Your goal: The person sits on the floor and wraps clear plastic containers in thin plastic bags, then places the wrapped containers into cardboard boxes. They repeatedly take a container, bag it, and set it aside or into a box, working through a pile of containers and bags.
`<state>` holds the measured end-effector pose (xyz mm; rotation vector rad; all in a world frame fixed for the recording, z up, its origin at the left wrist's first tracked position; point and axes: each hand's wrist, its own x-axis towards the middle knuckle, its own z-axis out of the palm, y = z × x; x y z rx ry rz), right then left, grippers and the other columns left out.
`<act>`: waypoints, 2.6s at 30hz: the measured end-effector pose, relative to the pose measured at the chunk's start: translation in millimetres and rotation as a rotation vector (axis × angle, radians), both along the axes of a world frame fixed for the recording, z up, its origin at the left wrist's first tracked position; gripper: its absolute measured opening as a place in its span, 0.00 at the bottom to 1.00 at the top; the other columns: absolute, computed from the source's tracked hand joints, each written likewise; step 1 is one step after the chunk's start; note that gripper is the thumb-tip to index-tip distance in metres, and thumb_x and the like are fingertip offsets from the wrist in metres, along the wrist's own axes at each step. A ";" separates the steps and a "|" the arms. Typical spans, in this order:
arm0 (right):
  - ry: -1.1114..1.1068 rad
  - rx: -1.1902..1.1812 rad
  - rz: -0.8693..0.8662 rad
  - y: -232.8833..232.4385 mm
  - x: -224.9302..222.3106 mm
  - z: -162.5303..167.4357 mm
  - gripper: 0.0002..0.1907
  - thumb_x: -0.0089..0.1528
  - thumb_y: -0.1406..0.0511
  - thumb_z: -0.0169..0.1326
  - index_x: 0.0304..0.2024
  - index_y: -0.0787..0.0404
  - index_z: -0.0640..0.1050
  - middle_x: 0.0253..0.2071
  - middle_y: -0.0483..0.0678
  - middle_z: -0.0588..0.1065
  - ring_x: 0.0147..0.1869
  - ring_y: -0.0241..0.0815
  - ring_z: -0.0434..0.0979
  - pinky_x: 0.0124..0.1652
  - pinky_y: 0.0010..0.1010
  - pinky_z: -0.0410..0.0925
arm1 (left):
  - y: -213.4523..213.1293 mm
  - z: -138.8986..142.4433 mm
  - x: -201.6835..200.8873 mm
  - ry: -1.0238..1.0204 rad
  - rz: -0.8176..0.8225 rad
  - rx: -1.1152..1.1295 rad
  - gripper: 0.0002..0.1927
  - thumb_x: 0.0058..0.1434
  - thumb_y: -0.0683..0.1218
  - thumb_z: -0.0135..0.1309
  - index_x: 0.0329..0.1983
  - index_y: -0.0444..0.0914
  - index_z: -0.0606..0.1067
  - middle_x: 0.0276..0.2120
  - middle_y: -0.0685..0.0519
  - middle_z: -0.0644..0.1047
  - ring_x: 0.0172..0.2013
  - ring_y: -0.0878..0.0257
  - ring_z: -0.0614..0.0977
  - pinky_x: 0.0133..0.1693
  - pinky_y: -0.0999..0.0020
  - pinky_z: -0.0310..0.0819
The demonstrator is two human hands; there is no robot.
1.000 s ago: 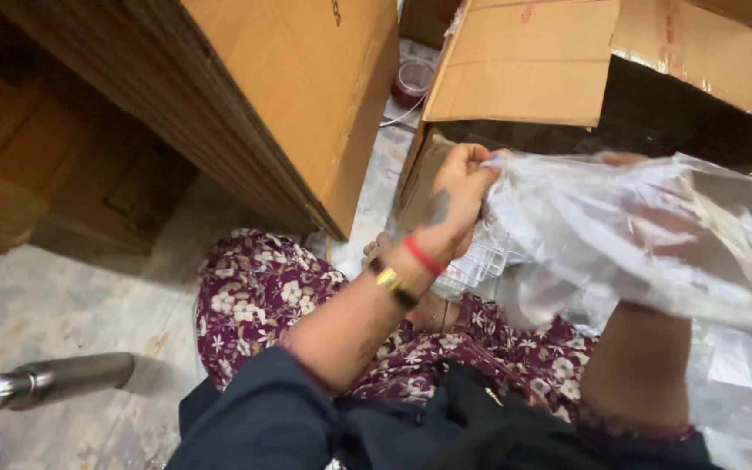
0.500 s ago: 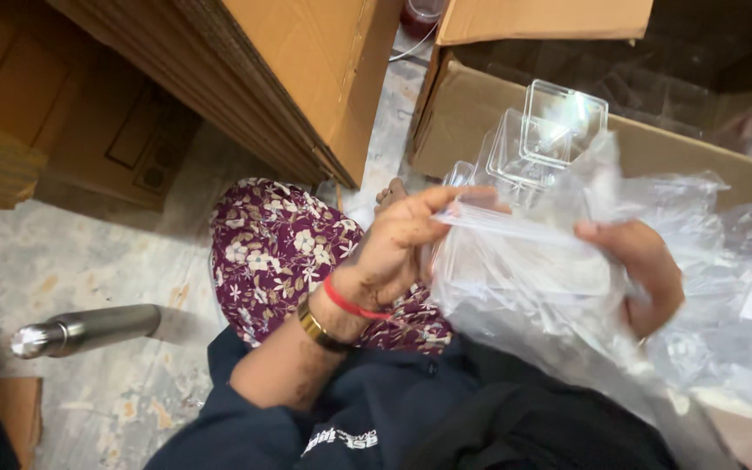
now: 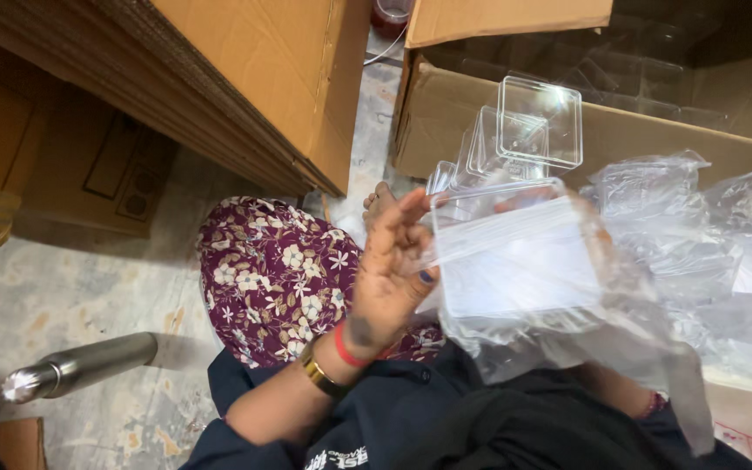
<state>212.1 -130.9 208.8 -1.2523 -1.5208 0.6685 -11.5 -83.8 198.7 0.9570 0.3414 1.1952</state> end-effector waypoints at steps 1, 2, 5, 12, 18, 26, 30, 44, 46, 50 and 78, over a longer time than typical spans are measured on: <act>0.045 -0.002 0.015 -1.3 1.1 -6.2 0.23 0.65 0.66 0.52 0.60 0.71 0.74 0.52 0.56 0.76 0.54 0.47 0.77 0.56 0.35 0.68 | -5.2 -0.9 4.6 -0.026 0.022 0.018 0.28 0.70 0.40 0.56 0.70 0.38 0.63 0.69 0.48 0.65 0.53 0.68 0.71 0.61 0.68 0.68; 0.074 -0.009 0.029 -1.3 4.9 -10.3 0.23 0.65 0.65 0.52 0.61 0.71 0.73 0.52 0.56 0.76 0.54 0.47 0.77 0.56 0.35 0.68 | -8.2 -2.2 8.8 -0.052 0.043 0.037 0.25 0.71 0.39 0.55 0.69 0.39 0.64 0.70 0.48 0.64 0.55 0.68 0.71 0.63 0.67 0.68; 0.162 -0.031 0.089 -2.1 17.4 -16.8 0.25 0.64 0.63 0.53 0.61 0.72 0.73 0.53 0.55 0.76 0.55 0.47 0.78 0.56 0.35 0.69 | -8.6 -8.1 19.8 -0.053 0.168 0.022 0.02 0.75 0.41 0.48 0.48 0.38 0.69 0.68 0.45 0.67 0.67 0.62 0.72 0.69 0.64 0.64; 0.366 -0.161 0.080 -5.4 13.6 -32.1 0.30 0.62 0.59 0.56 0.62 0.72 0.72 0.55 0.55 0.76 0.56 0.46 0.78 0.57 0.36 0.70 | 13.6 -13.1 8.8 -0.239 0.046 -0.348 0.05 0.79 0.39 0.43 0.49 0.37 0.70 0.43 0.51 0.77 0.42 0.66 0.78 0.47 0.70 0.75; 0.776 -0.331 0.322 -10.4 1.8 -61.3 0.34 0.61 0.56 0.58 0.64 0.73 0.71 0.56 0.54 0.77 0.56 0.45 0.78 0.57 0.36 0.70 | 29.8 -3.2 12.0 -0.283 -0.353 -0.801 0.12 0.64 0.38 0.46 0.51 0.34 0.71 0.40 0.50 0.80 0.38 0.64 0.83 0.44 0.69 0.80; 0.989 -0.691 0.501 -10.4 18.4 -118.3 0.40 0.59 0.52 0.61 0.65 0.73 0.70 0.58 0.53 0.77 0.57 0.43 0.79 0.57 0.37 0.71 | 24.6 2.3 -12.3 -0.552 -0.618 -0.650 0.20 0.67 0.44 0.54 0.60 0.33 0.69 0.43 0.47 0.80 0.33 0.64 0.81 0.27 0.74 0.76; 0.927 -0.954 0.515 0.7 43.6 -149.1 0.44 0.59 0.49 0.62 0.66 0.73 0.69 0.59 0.53 0.77 0.58 0.43 0.79 0.57 0.37 0.72 | 28.5 6.4 -39.9 -0.494 -0.514 -0.483 0.24 0.66 0.60 0.59 0.47 0.39 0.66 0.33 0.49 0.77 0.33 0.61 0.80 0.35 0.68 0.72; 1.216 -0.659 0.478 -46.8 22.0 -87.9 0.38 0.62 0.49 0.60 0.67 0.66 0.69 0.59 0.51 0.76 0.59 0.44 0.80 0.58 0.43 0.74 | -1.0 6.8 -6.5 -0.355 -0.384 -0.394 0.17 0.68 0.49 0.61 0.45 0.34 0.68 0.36 0.45 0.75 0.33 0.66 0.76 0.38 0.70 0.72; 1.225 -0.506 0.173 -52.7 51.3 -70.9 0.37 0.62 0.49 0.58 0.66 0.64 0.69 0.59 0.50 0.76 0.58 0.45 0.80 0.58 0.44 0.74 | -2.1 5.1 -4.2 -0.186 -0.236 -0.216 0.15 0.69 0.47 0.59 0.49 0.34 0.69 0.39 0.51 0.74 0.41 0.65 0.75 0.48 0.69 0.71; 1.141 -0.327 -0.305 -67.0 155.7 -54.6 0.34 0.63 0.49 0.56 0.66 0.60 0.70 0.58 0.49 0.76 0.58 0.46 0.81 0.58 0.46 0.75 | -2.0 -7.0 -8.8 0.050 0.037 -0.144 0.06 0.72 0.40 0.52 0.49 0.33 0.71 0.38 0.51 0.74 0.40 0.65 0.75 0.47 0.70 0.71; 0.237 -0.017 -0.070 7.5 -28.5 16.8 0.29 0.76 0.50 0.46 0.55 0.72 0.76 0.50 0.55 0.79 0.52 0.42 0.79 0.59 0.30 0.69 | 4.2 23.9 -3.1 0.788 0.028 0.297 0.17 0.65 0.45 0.63 0.56 0.45 0.77 0.46 0.53 0.80 0.45 0.58 0.82 0.48 0.63 0.78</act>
